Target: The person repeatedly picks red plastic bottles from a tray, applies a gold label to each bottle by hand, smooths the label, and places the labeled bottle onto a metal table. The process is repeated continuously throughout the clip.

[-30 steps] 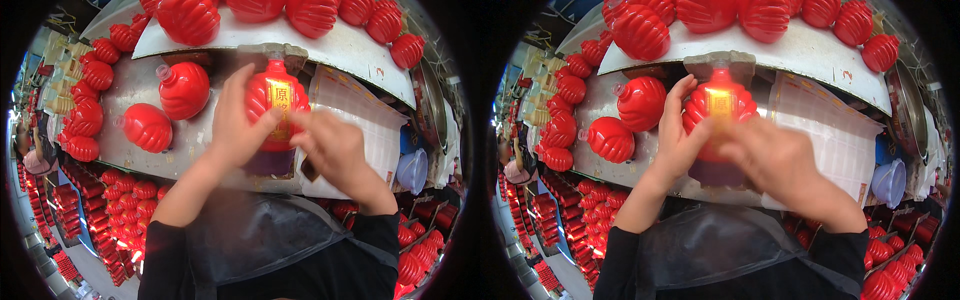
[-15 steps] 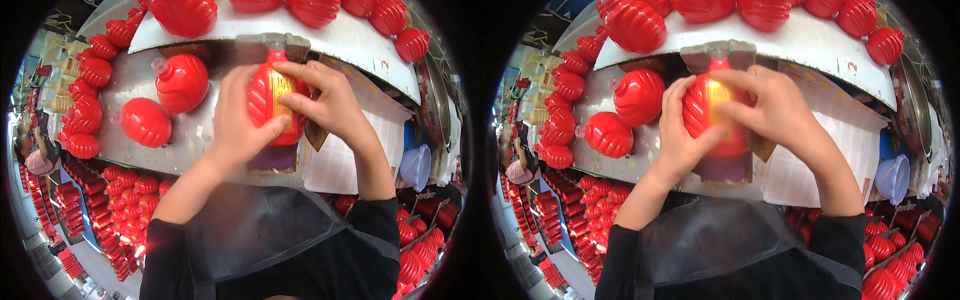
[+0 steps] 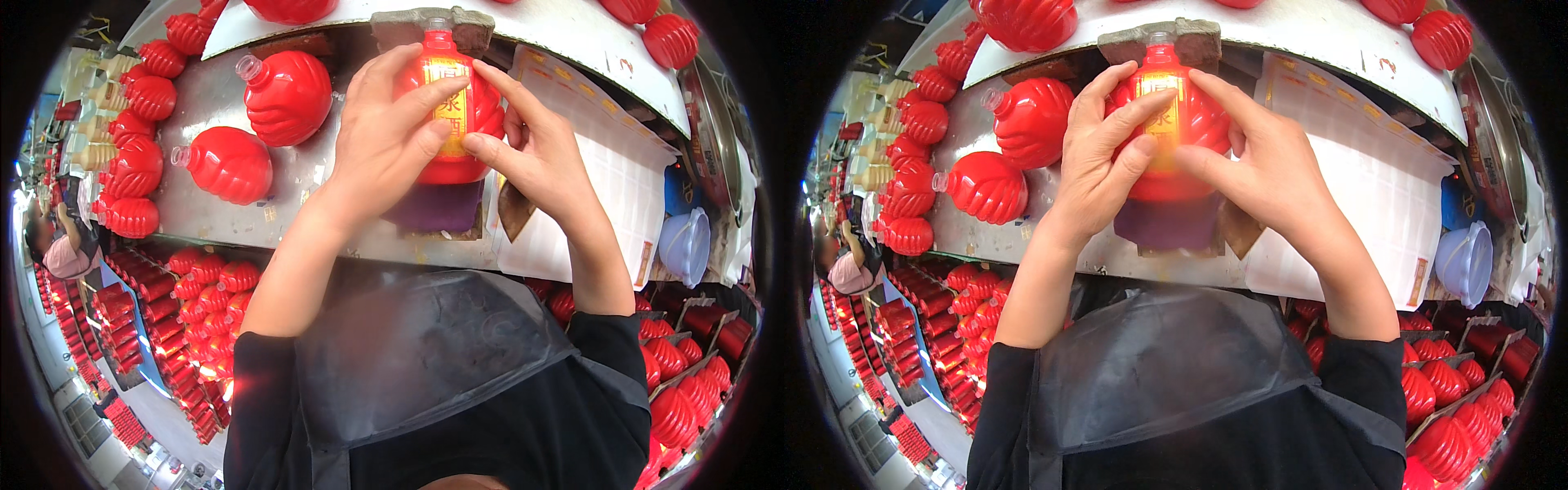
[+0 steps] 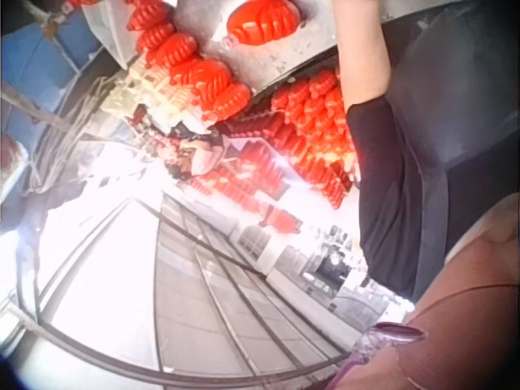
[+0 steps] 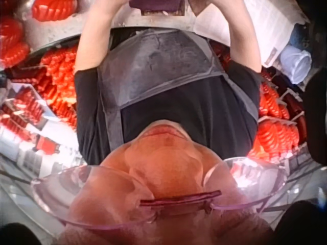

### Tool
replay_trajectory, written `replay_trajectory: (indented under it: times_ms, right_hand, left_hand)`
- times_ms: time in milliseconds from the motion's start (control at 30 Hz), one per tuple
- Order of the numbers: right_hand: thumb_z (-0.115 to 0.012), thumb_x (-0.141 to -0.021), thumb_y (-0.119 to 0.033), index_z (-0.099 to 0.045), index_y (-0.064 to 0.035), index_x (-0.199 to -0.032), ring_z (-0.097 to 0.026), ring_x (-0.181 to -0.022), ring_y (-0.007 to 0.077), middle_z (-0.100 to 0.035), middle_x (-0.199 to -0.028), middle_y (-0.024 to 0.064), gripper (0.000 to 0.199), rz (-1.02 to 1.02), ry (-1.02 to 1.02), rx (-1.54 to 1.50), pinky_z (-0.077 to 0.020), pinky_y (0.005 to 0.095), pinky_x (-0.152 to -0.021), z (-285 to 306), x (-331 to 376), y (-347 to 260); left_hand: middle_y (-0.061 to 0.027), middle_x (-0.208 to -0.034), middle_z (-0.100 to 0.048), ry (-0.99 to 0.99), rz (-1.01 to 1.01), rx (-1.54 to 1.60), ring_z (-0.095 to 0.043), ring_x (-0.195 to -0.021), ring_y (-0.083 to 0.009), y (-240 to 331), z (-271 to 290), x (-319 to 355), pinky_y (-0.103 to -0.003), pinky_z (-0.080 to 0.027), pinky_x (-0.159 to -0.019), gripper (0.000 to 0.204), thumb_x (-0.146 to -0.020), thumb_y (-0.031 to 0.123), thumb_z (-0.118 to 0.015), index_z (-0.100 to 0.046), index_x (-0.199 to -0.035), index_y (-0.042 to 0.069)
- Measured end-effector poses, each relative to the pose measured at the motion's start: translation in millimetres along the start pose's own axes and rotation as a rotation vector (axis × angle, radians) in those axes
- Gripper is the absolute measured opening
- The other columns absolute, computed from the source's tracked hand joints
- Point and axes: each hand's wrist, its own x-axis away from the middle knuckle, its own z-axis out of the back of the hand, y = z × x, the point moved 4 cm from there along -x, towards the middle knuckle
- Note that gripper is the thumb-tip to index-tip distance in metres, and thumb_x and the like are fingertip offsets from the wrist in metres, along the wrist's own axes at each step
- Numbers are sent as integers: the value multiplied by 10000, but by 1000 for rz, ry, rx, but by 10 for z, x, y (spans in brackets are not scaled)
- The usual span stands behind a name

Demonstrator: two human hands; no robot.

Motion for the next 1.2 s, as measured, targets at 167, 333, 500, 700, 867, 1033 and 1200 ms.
replay_trajectory:
  times_ms: [167,333,500,700,867,1033,1200]
  right_hand:
    - [-820,-835,-357,-573,-116,-1507,-553,-736,155,-614,-901,84,755,-5,19,92,-471,304,-709,-13,-7,-35]
    - [-817,-822,-383,-586,-83,-1484,-638,-752,188,-736,-959,150,763,-29,5,108,-540,334,-748,25,-19,-73]
    - [-827,-806,-388,-585,-92,-1488,-623,-735,170,-700,-891,142,782,42,48,46,-533,333,-721,-16,13,-18]
    - [-509,-1079,-487,-638,-59,-1412,-482,-686,35,-502,-777,-70,558,-125,69,-361,-389,193,-619,187,-237,131]
    - [-670,-1019,-208,-640,-5,-1297,-677,-957,95,-685,-1075,54,346,-93,-106,-684,-591,250,-842,353,-389,71]
    - [-690,-968,-74,-643,-8,-1313,-657,-1021,92,-682,-1151,35,354,210,-206,-304,-575,234,-881,205,-400,-208]
    - [-668,-963,17,-638,2,-1315,-693,-1032,129,-710,-1192,55,354,356,-25,-87,-583,267,-901,190,-523,-287]
  left_hand:
    - [-197,-1522,-477,-20,-16,-73,-457,-1386,-381,0,0,-2,-487,-348,-1179,421,-935,303,-696,-730,-1342,201]
    - [-188,-1539,-468,-36,-19,-92,-463,-1391,-357,-14,4,5,-466,-356,-1180,431,-933,303,-702,-728,-1350,195]
    - [-203,-1472,-512,16,-27,-50,-471,-1351,-435,3,-10,-3,-527,-372,-1159,421,-885,268,-743,-739,-1303,216]
    - [-201,-1479,-508,-9,-17,-72,-469,-1356,-436,16,5,-8,-522,-368,-1166,450,-853,256,-755,-736,-1300,213]
    - [-203,-1483,-508,-12,-33,-109,-467,-1361,-435,18,-4,-10,-525,-366,-1168,459,-839,256,-762,-736,-1291,186]
    - [-209,-1488,-506,-10,-57,-111,-468,-1362,-436,-6,-8,-7,-524,-366,-1169,468,-844,287,-762,-728,-1283,128]
    - [-221,-1494,-507,7,-64,-103,-461,-1380,-433,-15,-11,-9,-531,-358,-1173,592,-858,320,-757,-647,-1375,53]
